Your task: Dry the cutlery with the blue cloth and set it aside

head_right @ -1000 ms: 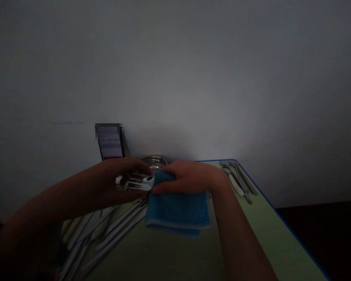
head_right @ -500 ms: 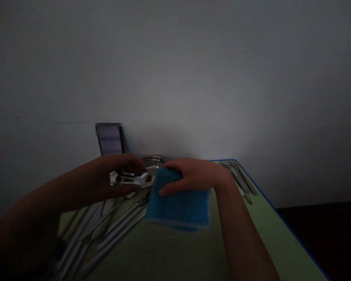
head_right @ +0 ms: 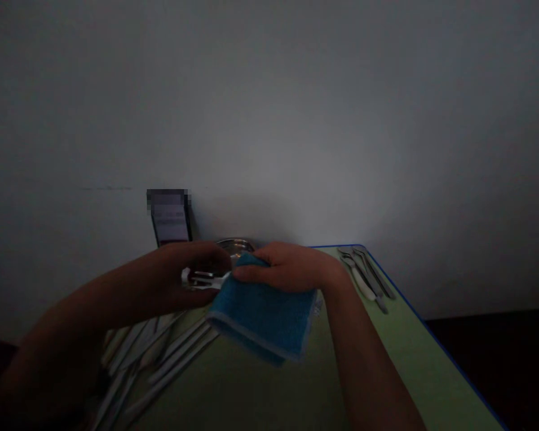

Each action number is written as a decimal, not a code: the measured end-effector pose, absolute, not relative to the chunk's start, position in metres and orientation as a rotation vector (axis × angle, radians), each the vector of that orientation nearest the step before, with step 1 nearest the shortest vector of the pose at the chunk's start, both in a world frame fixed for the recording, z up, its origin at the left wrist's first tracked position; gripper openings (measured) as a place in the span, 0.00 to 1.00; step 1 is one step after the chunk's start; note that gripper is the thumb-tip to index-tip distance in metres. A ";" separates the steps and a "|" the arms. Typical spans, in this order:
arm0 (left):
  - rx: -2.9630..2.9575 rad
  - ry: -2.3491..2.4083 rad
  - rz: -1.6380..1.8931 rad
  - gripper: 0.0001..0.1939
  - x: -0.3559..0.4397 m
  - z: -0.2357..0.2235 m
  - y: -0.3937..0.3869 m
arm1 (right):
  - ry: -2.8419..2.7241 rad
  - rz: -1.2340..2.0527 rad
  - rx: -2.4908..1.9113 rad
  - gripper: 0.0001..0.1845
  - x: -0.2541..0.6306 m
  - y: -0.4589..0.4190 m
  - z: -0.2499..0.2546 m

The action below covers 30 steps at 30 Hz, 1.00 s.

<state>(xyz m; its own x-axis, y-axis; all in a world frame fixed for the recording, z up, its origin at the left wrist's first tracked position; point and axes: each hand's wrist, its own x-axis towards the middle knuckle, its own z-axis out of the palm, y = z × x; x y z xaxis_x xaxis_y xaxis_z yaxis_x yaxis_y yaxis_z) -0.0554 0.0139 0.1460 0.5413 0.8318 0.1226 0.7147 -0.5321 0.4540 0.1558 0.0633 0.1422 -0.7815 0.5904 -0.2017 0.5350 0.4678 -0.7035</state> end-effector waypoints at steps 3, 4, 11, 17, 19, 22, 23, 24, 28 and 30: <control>2.413 1.267 0.453 0.12 -0.054 0.143 0.016 | -2.642 1.101 -0.957 0.23 0.155 0.063 0.142; 2.405 1.274 0.457 0.12 -0.054 0.143 0.016 | -2.629 1.062 -0.965 0.22 0.156 0.063 0.142; 2.352 1.375 0.463 0.14 -0.061 0.148 0.018 | -2.591 1.138 -0.970 0.33 0.165 0.067 0.138; 2.396 1.318 0.516 0.13 -0.060 0.147 0.017 | -2.646 1.200 -0.905 0.22 0.164 0.064 0.142; 2.433 1.299 0.544 0.13 -0.058 0.146 0.016 | -2.663 1.310 -0.866 0.19 0.163 0.063 0.143; 2.485 1.298 0.600 0.13 -0.056 0.147 0.015 | -2.666 1.376 -0.871 0.20 0.162 0.062 0.144; 2.490 1.295 0.616 0.13 -0.057 0.148 0.014 | -2.657 1.385 -0.879 0.20 0.162 0.062 0.145; 2.486 1.290 0.630 0.13 -0.057 0.149 0.014 | -2.639 1.399 -0.883 0.20 0.163 0.062 0.145; 2.428 1.256 0.663 0.12 -0.058 0.151 0.013 | -2.578 1.390 -0.912 0.21 0.167 0.063 0.146; 2.430 1.236 0.648 0.10 -0.058 0.152 0.014 | -2.581 1.344 -0.931 0.22 0.169 0.063 0.146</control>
<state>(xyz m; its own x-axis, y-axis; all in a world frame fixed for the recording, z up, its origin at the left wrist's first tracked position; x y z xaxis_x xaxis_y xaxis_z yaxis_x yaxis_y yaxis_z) -0.0578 0.0141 0.1523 0.5181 0.8202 0.2426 0.6662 -0.5649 0.4869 0.1694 0.0632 0.1457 -0.8108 0.5520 -0.1945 0.4759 0.4284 -0.7681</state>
